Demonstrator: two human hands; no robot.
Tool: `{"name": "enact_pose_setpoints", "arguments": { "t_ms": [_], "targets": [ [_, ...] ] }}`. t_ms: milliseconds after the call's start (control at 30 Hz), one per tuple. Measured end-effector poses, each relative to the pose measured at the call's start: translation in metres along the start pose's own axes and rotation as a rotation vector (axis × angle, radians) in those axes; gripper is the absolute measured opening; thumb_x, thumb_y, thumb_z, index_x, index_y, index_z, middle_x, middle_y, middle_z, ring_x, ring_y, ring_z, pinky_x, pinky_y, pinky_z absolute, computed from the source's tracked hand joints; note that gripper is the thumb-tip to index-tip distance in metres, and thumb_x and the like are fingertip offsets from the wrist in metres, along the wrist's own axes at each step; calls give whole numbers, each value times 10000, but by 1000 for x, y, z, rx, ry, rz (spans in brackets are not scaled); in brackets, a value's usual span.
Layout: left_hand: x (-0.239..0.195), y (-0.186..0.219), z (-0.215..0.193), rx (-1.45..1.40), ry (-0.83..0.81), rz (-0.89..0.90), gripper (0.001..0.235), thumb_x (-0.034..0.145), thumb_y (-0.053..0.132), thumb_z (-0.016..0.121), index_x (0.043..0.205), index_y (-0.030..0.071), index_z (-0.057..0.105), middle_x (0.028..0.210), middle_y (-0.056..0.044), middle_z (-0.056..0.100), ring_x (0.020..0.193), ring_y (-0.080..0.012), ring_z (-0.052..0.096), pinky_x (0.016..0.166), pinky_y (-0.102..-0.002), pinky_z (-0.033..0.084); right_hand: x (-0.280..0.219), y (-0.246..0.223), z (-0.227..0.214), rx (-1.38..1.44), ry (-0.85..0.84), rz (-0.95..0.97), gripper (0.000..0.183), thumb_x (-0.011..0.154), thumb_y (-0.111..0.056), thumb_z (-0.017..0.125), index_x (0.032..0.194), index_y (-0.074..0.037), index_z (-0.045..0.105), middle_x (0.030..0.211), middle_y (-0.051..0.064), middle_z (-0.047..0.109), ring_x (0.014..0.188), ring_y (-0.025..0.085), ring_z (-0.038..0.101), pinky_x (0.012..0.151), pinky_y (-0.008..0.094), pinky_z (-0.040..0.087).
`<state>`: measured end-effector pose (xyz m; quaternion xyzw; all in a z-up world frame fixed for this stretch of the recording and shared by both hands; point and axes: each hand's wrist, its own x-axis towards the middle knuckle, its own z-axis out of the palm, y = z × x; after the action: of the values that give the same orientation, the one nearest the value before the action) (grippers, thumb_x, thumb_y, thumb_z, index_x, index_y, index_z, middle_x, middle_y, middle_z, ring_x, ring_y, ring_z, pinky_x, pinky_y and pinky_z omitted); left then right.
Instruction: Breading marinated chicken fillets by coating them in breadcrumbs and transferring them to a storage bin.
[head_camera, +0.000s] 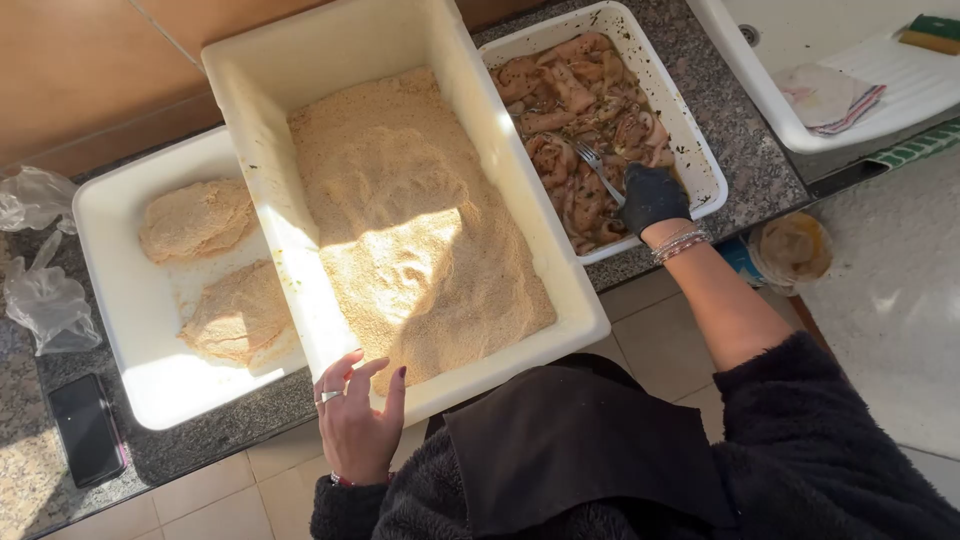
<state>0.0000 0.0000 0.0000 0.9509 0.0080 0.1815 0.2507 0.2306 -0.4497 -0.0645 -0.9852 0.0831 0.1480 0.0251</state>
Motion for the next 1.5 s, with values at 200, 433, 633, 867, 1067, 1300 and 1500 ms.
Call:
{"name": "enact_pose_setpoints", "arguments": {
  "t_ms": [200, 433, 633, 867, 1067, 1300, 1500],
  "targets": [
    [0, 6, 2, 45, 12, -57, 263, 811, 272, 829, 1013, 124, 749, 1218, -84, 629, 1066, -287, 601, 960, -430, 513, 31, 24, 48, -14, 100, -139, 426, 928, -96, 667, 1333, 15, 592, 1143, 258, 694, 1063, 395, 681, 873, 501, 576],
    [1, 8, 4, 79, 66, -78, 254, 815, 266, 829, 1006, 119, 751, 1214, -83, 628, 1083, -288, 606, 969, -429, 511, 40, 15, 31, 103, 209, -278, 346, 856, -114, 716, 1191, -31, 686, 1150, 226, 694, 1101, 390, 653, 945, 513, 531],
    [0, 6, 5, 61, 67, -93, 260, 810, 256, 830, 1015, 118, 747, 1216, -85, 632, 1102, -290, 594, 968, -422, 511, 71, 41, 4, 46, 433, -301, 251, 879, -40, 675, 1120, -72, 736, 1128, 190, 703, 1073, 367, 667, 930, 483, 556],
    [-3, 6, 5, 66, 63, -110, 246, 812, 232, 820, 1021, 125, 745, 1217, -78, 636, 1155, -287, 602, 1003, -429, 505, 151, 68, -77, -597, 710, -620, 204, 1003, -165, 608, 991, -259, 789, 1019, -2, 756, 939, 244, 703, 944, 459, 518],
    [-1, 7, 7, 78, 118, -130, 249, 796, 222, 825, 1014, 134, 743, 1218, -80, 641, 1156, -298, 611, 1001, -432, 508, 225, 62, -77, -699, 638, -860, 254, 1020, -175, 623, 1078, -339, 808, 1106, -65, 760, 1031, 185, 692, 1115, 437, 468],
    [-3, 6, 7, 88, 130, -151, 249, 803, 224, 827, 1025, 141, 749, 1226, -78, 644, 1148, -293, 613, 987, -427, 512, 229, 53, -77, -420, 181, -682, 282, 908, -166, 715, 1144, -295, 800, 1122, 3, 768, 1035, 237, 707, 987, 497, 505],
    [-2, 5, 7, 73, 138, -114, 261, 801, 238, 825, 1028, 134, 748, 1218, -78, 640, 1146, -295, 605, 989, -433, 510, 212, 85, -90, 63, 76, -452, 235, 1009, -312, 722, 1215, -219, 783, 1093, 90, 765, 989, 307, 713, 914, 481, 568]
  ]
}}
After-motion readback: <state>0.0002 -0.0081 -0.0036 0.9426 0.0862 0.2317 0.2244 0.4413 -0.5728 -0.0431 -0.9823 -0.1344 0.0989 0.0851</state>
